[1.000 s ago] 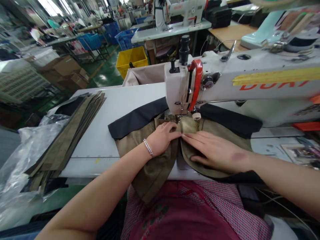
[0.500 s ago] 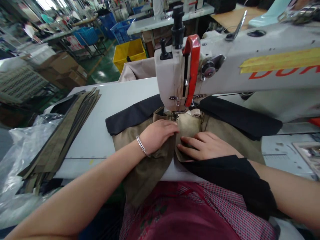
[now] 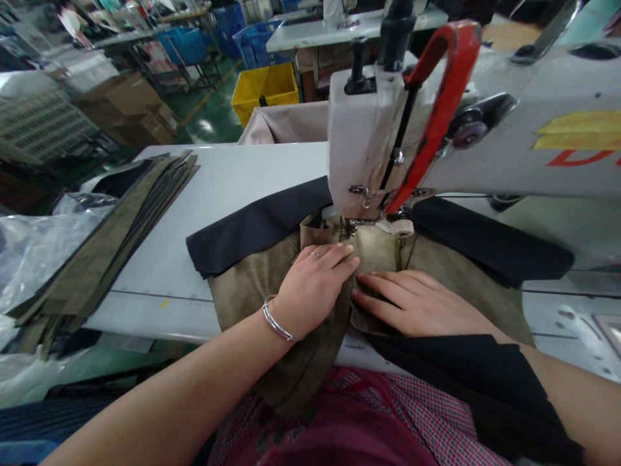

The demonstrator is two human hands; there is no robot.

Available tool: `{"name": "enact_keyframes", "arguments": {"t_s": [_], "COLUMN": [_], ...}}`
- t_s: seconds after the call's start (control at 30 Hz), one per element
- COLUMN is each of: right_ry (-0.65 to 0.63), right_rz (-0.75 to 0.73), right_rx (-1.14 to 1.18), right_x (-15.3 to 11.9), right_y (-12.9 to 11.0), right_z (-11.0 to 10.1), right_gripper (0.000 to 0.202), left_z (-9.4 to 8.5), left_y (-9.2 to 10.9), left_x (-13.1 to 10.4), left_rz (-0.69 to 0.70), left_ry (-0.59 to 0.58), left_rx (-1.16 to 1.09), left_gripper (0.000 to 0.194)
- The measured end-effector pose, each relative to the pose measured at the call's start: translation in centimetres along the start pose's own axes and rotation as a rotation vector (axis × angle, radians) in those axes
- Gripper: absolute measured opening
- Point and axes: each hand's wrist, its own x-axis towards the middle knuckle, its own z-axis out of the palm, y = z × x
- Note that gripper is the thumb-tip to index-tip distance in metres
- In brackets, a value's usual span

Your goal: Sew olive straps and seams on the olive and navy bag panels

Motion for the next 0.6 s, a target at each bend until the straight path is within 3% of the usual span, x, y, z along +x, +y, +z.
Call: {"name": "enact_keyframes", "arguments": {"t_s": [0.6], "right_ry": [-0.046], "right_rz": [0.003], "right_rx": [0.003], "right_x": [1.0], "right_y": [1.0], "right_z": [-0.4], "right_gripper": [0.034], "left_z": [0.0], "left_y": [-0.7], "left_x": [1.1], "left_rz": [0.007], "left_ry": [0.011], "left_rx": [0.012], "left_gripper": [0.032]}}
